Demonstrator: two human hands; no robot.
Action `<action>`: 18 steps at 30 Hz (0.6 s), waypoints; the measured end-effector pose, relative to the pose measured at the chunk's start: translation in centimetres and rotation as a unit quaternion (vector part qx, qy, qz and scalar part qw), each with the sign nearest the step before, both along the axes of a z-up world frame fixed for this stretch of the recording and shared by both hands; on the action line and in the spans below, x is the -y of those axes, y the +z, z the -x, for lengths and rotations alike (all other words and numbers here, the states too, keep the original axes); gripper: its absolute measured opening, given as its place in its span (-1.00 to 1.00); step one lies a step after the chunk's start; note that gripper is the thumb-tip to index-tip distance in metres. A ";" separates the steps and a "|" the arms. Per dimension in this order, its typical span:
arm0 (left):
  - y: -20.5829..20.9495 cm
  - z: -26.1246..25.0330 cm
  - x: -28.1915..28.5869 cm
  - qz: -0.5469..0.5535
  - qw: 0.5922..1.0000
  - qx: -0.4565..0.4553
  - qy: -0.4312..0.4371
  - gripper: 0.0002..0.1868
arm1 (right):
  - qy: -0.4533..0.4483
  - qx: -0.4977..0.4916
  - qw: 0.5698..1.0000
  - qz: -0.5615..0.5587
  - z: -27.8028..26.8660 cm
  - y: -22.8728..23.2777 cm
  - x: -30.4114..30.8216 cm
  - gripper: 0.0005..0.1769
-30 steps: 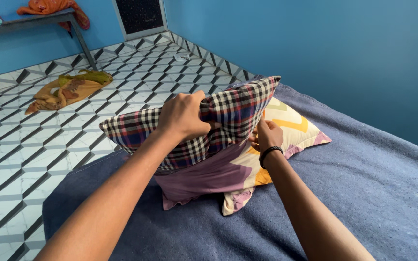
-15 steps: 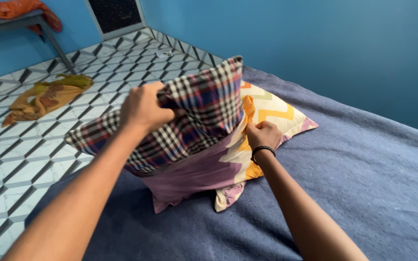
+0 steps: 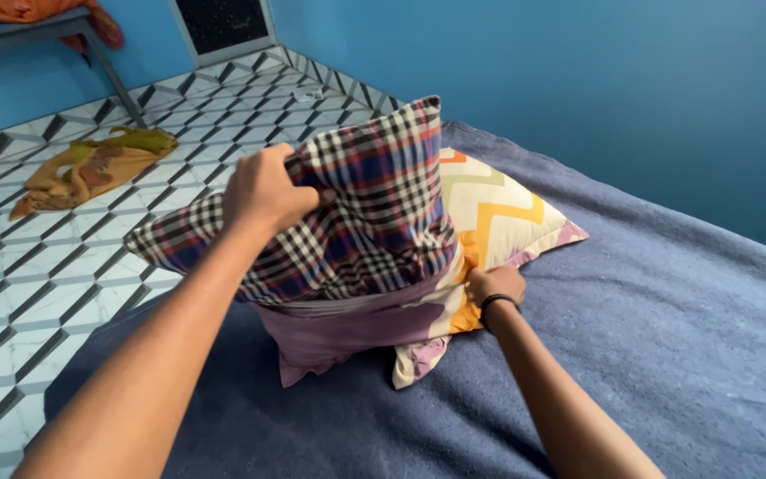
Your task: The person removes pillowcases from pillows by hand, sets them aside, and then lifts, shakes, and folds a blanket on the bed.
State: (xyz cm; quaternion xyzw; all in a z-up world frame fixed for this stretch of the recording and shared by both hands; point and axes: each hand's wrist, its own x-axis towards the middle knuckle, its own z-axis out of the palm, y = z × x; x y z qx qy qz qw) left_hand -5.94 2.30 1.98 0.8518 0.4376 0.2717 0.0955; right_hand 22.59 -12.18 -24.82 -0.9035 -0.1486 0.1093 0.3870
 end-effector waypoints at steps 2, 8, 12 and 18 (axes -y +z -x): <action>-0.1 -0.5 0.3 0.004 1.000 -0.016 0.004 -0.63 | 0.014 -0.028 0.999 -0.007 0.7 2.7 0.1 -0.60; -1.0 -1.2 1.3 -0.048 0.997 -0.010 -0.054 -0.36 | 0.208 0.366 0.870 -0.255 9.9 10.1 0.3 -0.53; -0.8 -1.1 1.4 -0.046 0.995 -0.036 -0.076 -0.35 | 0.227 0.474 0.801 -0.287 16.0 15.1 0.7 -0.21; -2.1 0.1 0.0 -0.055 0.977 0.078 -0.192 -0.57 | 0.328 0.546 0.762 -0.117 19.0 22.6 -1.3 0.19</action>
